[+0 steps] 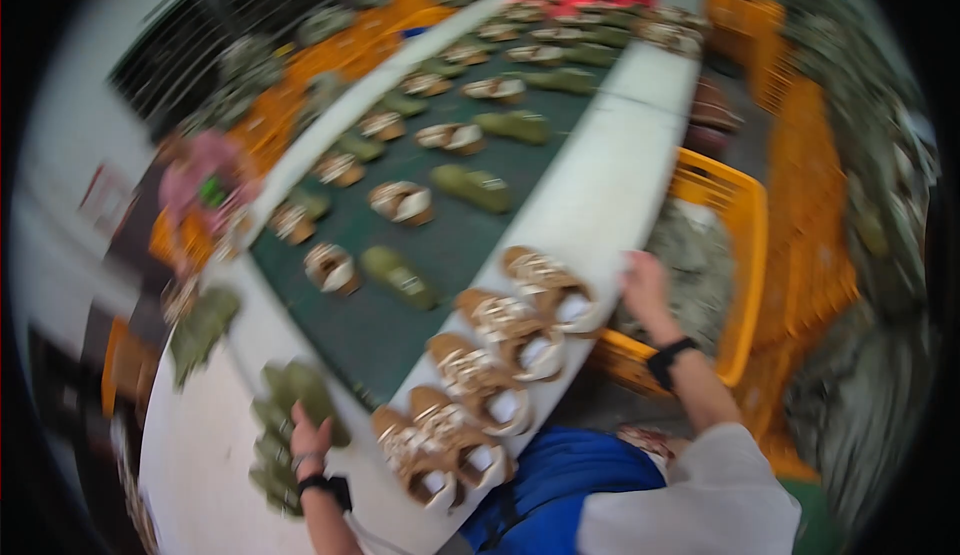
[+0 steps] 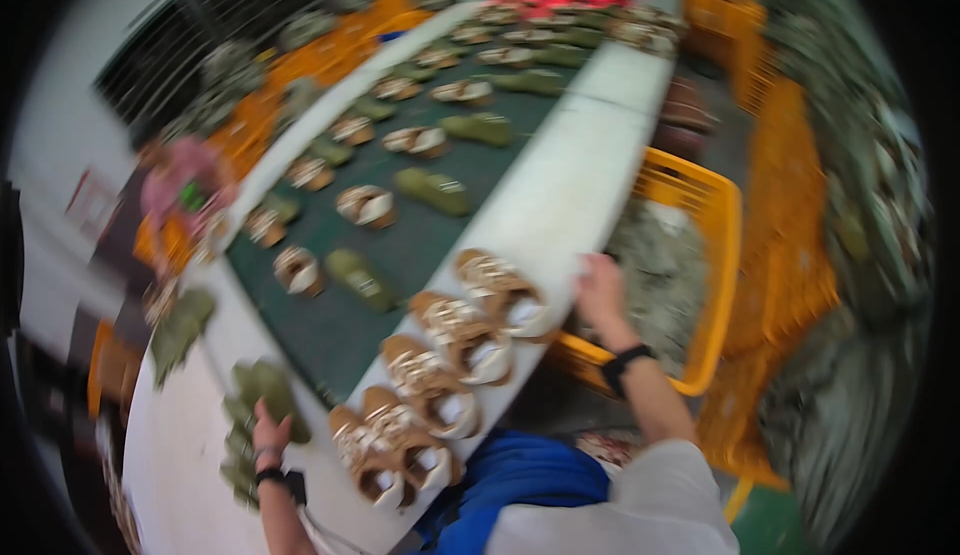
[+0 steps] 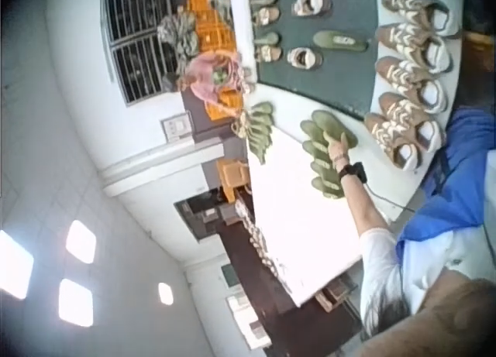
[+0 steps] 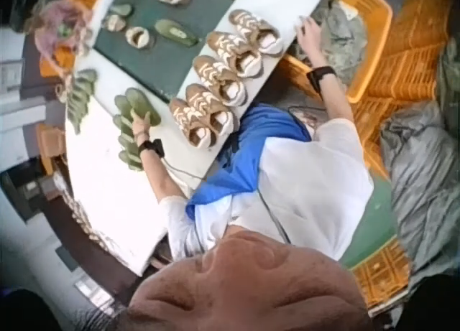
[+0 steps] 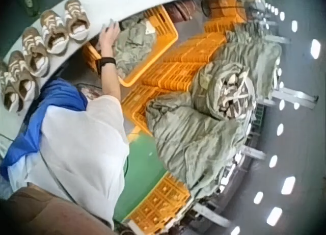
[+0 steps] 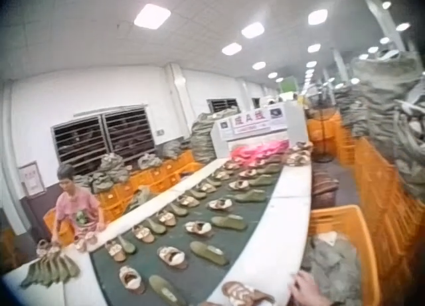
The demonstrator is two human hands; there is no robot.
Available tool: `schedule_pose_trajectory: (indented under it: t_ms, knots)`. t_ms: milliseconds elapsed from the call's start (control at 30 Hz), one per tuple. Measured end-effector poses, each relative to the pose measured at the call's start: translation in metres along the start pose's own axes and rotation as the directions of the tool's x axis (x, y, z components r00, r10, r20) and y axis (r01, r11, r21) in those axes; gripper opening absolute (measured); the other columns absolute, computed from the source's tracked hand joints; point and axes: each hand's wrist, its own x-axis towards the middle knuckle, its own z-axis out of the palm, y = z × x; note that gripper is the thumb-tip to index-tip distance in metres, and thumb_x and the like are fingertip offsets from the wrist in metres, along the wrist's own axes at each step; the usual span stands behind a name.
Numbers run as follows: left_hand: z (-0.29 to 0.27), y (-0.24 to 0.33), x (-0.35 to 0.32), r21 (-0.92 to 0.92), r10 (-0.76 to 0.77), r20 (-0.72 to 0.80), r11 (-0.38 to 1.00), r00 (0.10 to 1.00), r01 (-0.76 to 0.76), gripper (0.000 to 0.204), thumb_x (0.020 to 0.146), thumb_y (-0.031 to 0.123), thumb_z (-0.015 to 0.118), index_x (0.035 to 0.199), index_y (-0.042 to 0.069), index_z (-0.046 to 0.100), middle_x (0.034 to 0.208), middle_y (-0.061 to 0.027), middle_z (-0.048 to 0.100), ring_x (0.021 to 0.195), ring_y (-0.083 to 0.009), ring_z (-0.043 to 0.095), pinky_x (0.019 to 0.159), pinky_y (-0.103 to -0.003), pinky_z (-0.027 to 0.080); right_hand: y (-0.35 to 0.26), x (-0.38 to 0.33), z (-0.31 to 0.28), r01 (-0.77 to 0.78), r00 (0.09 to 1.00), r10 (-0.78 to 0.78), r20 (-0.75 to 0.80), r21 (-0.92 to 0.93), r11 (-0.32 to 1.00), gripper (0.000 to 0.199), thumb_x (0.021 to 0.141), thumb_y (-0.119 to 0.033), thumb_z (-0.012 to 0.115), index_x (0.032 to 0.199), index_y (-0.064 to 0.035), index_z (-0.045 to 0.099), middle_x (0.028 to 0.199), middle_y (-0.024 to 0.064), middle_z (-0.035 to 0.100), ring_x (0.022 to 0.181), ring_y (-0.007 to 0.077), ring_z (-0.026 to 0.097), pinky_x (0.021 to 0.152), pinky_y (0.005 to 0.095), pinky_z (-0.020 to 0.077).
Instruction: The recorder is sorting and placing shoe uppers onto shoe lasts on a manufacturing table.
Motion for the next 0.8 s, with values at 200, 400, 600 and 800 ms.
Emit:
schedule_pose_trajectory:
  t_ms: [200,400,600,800]
  knots:
    - [0.017,-0.015,0.029,-0.131,0.056,0.022,0.99,0.998,-0.053,0.076,0.073,0.018,0.061,0.138,0.014,0.022,0.098,-0.0293,0.061,0.093,-0.044,0.059,0.081,-0.047,0.048,0.005,-0.01,0.042,0.005,0.998,0.005,0.066,-0.156,0.988,0.039,0.086,-0.026,0.054,0.124,-0.0196,0.053,0.141,0.0175,0.029,0.118,0.0501,0.034,0.098,0.0497,0.0364]
    - [0.023,0.015,0.05,-0.226,-0.024,0.139,0.972,0.99,0.055,0.063,0.073,0.018,0.06,0.131,0.018,0.035,0.083,-0.0253,0.063,0.071,-0.0358,0.064,0.064,-0.044,0.052,-0.014,-0.006,0.042,-0.188,0.966,0.215,0.142,-0.184,0.965,0.04,0.087,-0.028,0.052,0.126,-0.0219,0.05,0.145,0.0162,0.022,0.12,0.0542,0.03,0.098,0.051,0.0365]
    - [0.006,0.063,0.081,-0.007,0.012,0.185,1.0,0.983,-0.011,0.063,0.074,0.023,0.061,0.131,0.014,0.036,0.107,-0.0227,0.061,0.101,-0.0389,0.058,0.088,-0.044,0.046,-0.021,-0.006,0.053,-0.069,0.995,0.085,0.054,-0.249,0.966,0.041,0.083,-0.024,0.055,0.123,-0.0161,0.053,0.137,0.0201,0.034,0.12,0.0451,0.034,0.1,0.0509,0.031]
    - [0.05,0.098,0.103,-0.02,0.004,0.204,1.0,0.979,0.0,0.068,0.075,0.027,0.061,0.134,0.011,0.033,0.104,-0.0234,0.062,0.098,-0.0363,0.06,0.087,-0.041,0.047,0.017,-0.007,0.052,-0.035,0.997,0.057,0.061,-0.305,0.952,0.042,0.086,-0.022,0.054,0.126,-0.0129,0.051,0.14,0.0213,0.03,0.128,0.0361,0.029,0.105,0.0483,0.0225]
